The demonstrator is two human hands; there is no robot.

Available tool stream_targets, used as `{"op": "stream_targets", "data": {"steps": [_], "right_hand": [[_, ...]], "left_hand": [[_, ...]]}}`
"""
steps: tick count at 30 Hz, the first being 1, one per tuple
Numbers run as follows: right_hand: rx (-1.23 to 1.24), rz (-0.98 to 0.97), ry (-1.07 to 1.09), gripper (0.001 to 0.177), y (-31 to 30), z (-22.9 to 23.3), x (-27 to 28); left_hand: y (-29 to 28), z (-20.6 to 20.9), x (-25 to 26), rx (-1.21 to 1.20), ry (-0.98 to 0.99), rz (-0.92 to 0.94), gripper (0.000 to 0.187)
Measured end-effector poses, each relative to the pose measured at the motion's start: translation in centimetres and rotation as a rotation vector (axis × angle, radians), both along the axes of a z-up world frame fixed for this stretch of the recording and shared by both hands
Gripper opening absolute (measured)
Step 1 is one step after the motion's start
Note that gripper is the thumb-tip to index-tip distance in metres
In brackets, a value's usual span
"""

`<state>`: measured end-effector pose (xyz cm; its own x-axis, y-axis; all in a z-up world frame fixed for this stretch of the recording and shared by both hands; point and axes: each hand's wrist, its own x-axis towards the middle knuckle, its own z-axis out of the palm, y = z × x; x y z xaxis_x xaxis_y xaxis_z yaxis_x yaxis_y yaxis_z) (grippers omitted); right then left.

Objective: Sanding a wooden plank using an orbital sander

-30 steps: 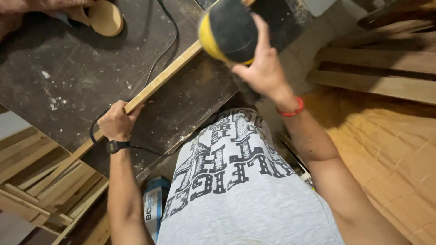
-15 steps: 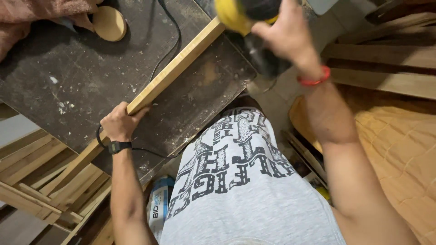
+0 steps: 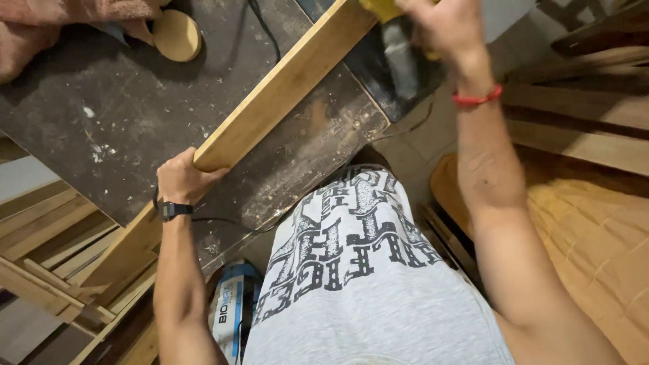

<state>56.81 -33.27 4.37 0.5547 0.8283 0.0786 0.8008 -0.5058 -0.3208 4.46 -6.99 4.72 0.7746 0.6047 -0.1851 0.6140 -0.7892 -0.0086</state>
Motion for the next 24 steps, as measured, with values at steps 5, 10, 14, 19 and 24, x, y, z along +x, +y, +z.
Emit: {"op": "stream_targets", "data": {"steps": [5, 10, 14, 19, 24], "right_hand": [[0.309, -0.079, 0.451, 0.060, 5.2, 9.2, -8.5], [0.275, 0.242, 0.830, 0.103, 7.1, 10.8, -14.6], [0.222, 0.230, 0.785, 0.095, 8.2, 10.8, -14.2], [0.281, 0.113, 0.622, 0.091, 9.2, 7.7, -9.6], [0.201, -0.114, 0.443, 0.040, 9.4, 3.9, -2.2]], "left_hand": [[0.1, 0.3, 0.8, -0.133, 0.073, 0.070, 0.059], [0.8, -1.8, 0.0, -0.293, 0.085, 0.117, 0.064], [0.2, -0.3, 1.4, -0.417, 0.134, 0.200, 0.063], [0.1, -0.9, 1.4, -0.542, 0.105, 0.223, 0.060], [0.6, 0.2, 2.2, -0.580, 0.107, 0.239, 0.053]]}}
